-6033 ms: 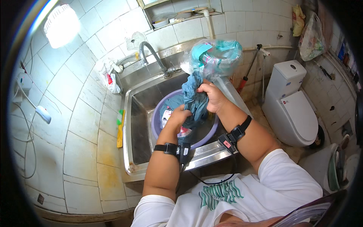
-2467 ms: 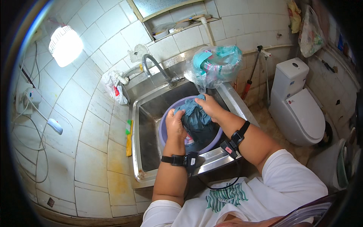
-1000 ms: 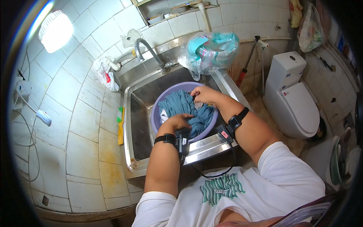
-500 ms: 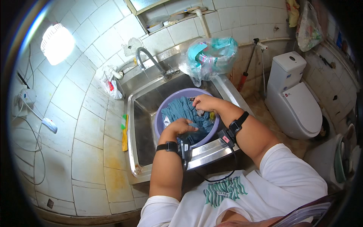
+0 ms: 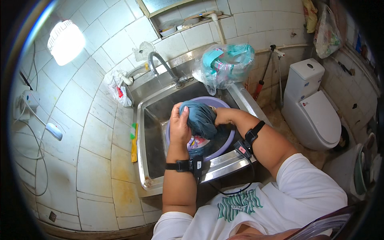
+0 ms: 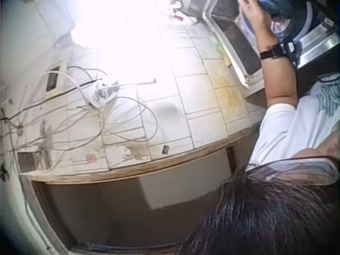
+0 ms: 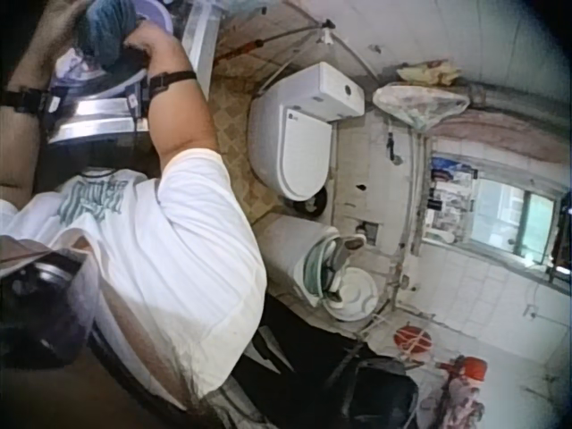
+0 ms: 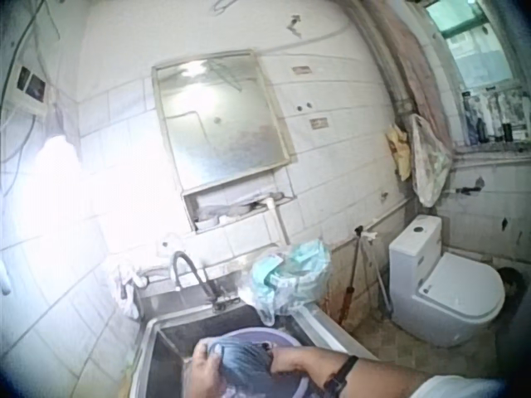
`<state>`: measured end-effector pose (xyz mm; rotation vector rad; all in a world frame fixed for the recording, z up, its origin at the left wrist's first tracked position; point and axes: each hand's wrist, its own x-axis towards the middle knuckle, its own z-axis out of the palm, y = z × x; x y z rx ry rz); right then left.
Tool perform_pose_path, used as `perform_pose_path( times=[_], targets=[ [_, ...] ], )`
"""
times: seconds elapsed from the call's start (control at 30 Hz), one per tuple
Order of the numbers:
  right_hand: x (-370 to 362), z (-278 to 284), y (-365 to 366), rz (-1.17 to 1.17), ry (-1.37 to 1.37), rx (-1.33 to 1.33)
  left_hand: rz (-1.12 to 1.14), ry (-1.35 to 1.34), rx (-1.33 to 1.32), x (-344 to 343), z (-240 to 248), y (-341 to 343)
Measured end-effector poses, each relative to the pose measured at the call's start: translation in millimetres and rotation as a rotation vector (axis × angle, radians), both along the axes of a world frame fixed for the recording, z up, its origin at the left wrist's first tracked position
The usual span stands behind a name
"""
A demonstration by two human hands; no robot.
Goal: The person washes clothes in a purple tub inside a sink by scrubbing and wringing the fabric with their hands.
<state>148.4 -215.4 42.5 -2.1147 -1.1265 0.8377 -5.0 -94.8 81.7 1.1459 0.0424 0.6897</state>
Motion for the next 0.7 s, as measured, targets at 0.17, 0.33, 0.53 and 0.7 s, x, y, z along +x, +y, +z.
perform_pose_path(
  times=[0.17,0.33,0.53,0.7],
  targets=[
    [8.5,1.8,4.9,-0.123,0.299,0.145,0.08,0.014,-0.105,0.7,-4.1,11.5],
    [11.2,-3.0,11.9,-0.409,0.497,0.495,0.078,0.614,-0.054,6.0,-24.0,20.9],
    [-17.4,15.9,10.4,-0.013,0.699,0.771,0.094,0.794,-0.033,14.1,-13.4,-1.7],
    [-39.6,24.6,13.8,0.058,0.766,0.842,-0.068,0.689,-0.292,30.1,-43.6,2.1]
  ],
)
